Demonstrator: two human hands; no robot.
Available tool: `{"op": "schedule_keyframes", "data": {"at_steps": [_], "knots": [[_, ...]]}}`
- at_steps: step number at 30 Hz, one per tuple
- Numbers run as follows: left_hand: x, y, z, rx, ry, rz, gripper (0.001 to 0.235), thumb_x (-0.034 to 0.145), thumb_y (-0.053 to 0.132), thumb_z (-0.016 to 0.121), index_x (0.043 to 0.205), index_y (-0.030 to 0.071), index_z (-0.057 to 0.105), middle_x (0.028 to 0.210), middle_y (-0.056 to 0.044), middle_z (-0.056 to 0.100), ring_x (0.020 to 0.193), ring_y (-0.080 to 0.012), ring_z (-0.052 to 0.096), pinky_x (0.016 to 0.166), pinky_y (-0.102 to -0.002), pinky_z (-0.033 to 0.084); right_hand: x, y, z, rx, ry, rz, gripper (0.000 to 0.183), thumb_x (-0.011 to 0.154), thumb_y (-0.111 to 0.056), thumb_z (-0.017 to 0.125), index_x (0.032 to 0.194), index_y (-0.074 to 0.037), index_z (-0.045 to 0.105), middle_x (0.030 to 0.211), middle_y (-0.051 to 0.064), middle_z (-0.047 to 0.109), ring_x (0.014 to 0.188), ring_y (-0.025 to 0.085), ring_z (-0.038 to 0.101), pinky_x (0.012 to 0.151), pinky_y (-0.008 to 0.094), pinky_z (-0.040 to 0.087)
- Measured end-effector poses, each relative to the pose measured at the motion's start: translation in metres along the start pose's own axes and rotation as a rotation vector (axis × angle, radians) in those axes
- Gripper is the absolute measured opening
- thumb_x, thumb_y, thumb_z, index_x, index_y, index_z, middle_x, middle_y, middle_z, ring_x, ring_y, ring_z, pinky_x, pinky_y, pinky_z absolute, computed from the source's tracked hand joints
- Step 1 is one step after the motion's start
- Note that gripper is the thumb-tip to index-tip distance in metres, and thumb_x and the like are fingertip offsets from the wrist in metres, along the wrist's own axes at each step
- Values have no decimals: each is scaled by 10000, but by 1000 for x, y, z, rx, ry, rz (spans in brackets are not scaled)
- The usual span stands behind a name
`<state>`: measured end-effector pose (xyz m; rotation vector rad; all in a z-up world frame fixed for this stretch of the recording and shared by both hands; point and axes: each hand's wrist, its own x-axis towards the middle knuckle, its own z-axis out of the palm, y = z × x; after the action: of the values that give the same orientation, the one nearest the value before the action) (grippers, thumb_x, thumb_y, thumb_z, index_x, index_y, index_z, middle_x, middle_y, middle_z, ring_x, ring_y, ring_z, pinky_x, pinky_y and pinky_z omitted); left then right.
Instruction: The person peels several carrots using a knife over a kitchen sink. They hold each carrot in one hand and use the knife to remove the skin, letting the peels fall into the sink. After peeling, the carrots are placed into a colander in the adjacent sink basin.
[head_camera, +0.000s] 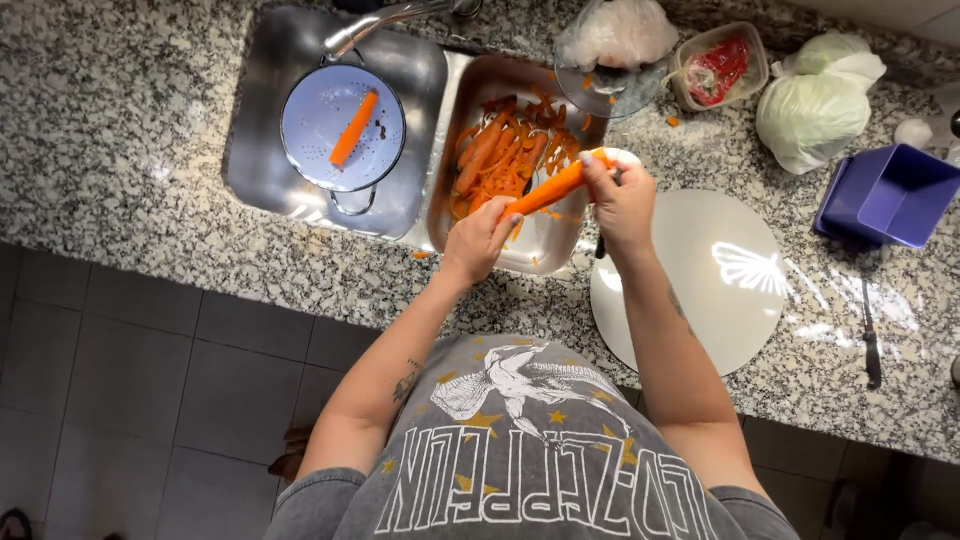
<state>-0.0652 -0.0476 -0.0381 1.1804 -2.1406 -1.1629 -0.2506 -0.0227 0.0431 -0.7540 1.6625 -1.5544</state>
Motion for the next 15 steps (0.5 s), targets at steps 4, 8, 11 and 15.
{"op": "schedule_keyframes", "data": {"at_steps": [4, 8, 11, 15], "knots": [[4, -46, 11, 669, -106, -67, 428, 941, 484, 388, 1165, 164, 562, 918, -91, 626, 833, -339, 621, 688, -496, 476, 6, -6, -39, 28, 116, -3, 214, 930, -248, 655, 824, -107, 534, 513, 14, 457, 414, 64, 431, 356, 158, 324], [15, -62, 24, 816, -106, -12, 365, 714, 423, 661, 944, 150, 587, 963, -64, 510, 911, -296, 488, 792, -493, 340, 12, 0, -54, 81, 159, 65, 287, 966, -311, 601, 805, -105, 484, 491, 57, 430, 317, 83, 398, 276, 171, 304], [16, -51, 22, 537, 71, 213, 242, 730, 286, 677, 949, 225, 594, 904, 7, 586, 888, -221, 552, 765, -378, 404, 5, 22, -54, 93, 160, 138, 271, 975, -303, 556, 828, -94, 466, 517, 66, 461, 315, 66, 393, 261, 186, 300], [16, -24, 45, -1059, 96, -192, 610, 811, 129, 761, 1321, 25, 443, 1172, -139, 616, 908, -136, 645, 794, -269, 561, -19, 28, -27, 137, 142, 272, 213, 962, -239, 464, 874, -52, 516, 536, 34, 477, 309, 21, 358, 272, 177, 294]]}}
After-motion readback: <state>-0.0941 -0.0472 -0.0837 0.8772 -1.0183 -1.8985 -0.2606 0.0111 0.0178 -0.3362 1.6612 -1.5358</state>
